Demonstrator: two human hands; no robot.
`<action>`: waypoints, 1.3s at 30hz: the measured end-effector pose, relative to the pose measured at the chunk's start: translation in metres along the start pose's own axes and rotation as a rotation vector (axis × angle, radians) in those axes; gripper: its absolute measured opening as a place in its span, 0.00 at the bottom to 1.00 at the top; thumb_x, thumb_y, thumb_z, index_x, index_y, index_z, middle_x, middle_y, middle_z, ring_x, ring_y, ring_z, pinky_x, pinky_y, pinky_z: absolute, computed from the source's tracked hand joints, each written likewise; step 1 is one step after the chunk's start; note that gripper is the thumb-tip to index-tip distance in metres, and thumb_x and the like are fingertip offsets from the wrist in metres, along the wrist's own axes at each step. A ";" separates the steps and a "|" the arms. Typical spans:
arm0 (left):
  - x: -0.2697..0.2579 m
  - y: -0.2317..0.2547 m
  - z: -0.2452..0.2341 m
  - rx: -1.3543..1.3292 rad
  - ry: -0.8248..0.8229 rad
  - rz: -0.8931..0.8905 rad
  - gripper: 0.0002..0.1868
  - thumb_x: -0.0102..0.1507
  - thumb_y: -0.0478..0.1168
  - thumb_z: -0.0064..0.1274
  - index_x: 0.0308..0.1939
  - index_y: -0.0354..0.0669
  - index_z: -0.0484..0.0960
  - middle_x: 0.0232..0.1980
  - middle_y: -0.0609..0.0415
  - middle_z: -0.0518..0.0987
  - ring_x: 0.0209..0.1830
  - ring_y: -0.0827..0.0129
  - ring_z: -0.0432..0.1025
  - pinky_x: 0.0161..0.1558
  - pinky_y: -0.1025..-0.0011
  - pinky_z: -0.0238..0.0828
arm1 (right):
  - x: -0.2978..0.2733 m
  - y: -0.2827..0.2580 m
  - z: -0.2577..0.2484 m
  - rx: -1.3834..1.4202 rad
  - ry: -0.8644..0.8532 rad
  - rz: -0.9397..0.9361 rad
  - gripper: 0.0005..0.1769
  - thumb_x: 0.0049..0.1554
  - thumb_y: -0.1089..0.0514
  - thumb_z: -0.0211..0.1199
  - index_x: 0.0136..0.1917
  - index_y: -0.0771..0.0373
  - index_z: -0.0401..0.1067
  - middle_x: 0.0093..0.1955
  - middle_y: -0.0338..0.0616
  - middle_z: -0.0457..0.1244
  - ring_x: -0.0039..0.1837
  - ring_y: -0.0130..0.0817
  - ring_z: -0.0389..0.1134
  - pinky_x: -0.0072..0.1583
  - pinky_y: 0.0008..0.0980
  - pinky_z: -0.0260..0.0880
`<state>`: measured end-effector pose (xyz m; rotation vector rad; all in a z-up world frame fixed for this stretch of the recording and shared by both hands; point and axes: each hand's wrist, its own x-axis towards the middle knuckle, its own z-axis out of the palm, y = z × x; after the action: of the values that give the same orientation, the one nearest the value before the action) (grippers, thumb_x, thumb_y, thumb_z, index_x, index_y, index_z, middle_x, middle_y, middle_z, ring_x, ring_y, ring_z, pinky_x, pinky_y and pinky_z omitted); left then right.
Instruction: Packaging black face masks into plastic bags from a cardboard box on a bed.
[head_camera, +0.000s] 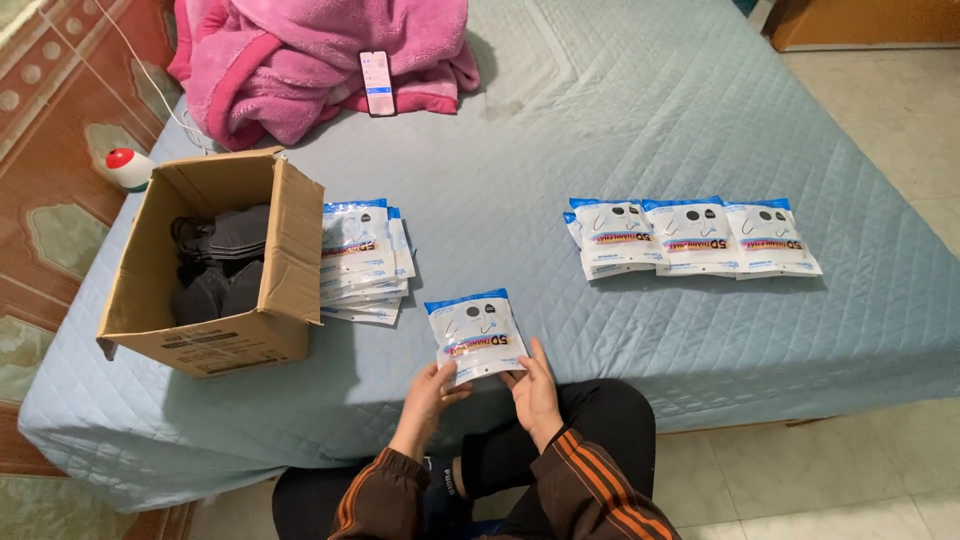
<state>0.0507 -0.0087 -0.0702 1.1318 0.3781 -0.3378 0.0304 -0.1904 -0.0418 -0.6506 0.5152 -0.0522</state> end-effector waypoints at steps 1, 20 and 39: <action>0.002 -0.008 0.004 -0.005 -0.001 0.004 0.28 0.67 0.42 0.56 0.62 0.21 0.69 0.47 0.36 0.77 0.38 0.46 0.82 0.43 0.55 0.83 | 0.009 0.007 -0.012 -0.004 -0.004 -0.002 0.41 0.60 0.63 0.53 0.83 0.48 0.48 0.73 0.50 0.53 0.66 0.41 0.61 0.68 0.41 0.64; -0.038 0.052 -0.022 0.406 0.248 0.188 0.32 0.66 0.56 0.44 0.65 0.36 0.72 0.58 0.44 0.76 0.54 0.61 0.70 0.54 0.68 0.66 | 0.012 0.027 -0.039 -0.554 -0.303 -0.024 0.14 0.62 0.60 0.58 0.52 0.77 0.74 0.43 0.52 0.71 0.39 0.31 0.70 0.42 0.27 0.72; -0.002 0.040 -0.003 0.270 0.353 0.340 0.23 0.74 0.49 0.47 0.31 0.35 0.78 0.32 0.53 0.76 0.23 0.73 0.64 0.28 0.74 0.62 | -0.001 -0.064 -0.048 -0.646 -0.270 -0.025 0.13 0.61 0.61 0.62 0.45 0.76 0.77 0.36 0.49 0.70 0.31 0.27 0.66 0.34 0.24 0.67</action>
<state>0.0658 0.0093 -0.0382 1.5000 0.4488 0.1178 0.0139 -0.2683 -0.0361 -1.2753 0.2543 0.1854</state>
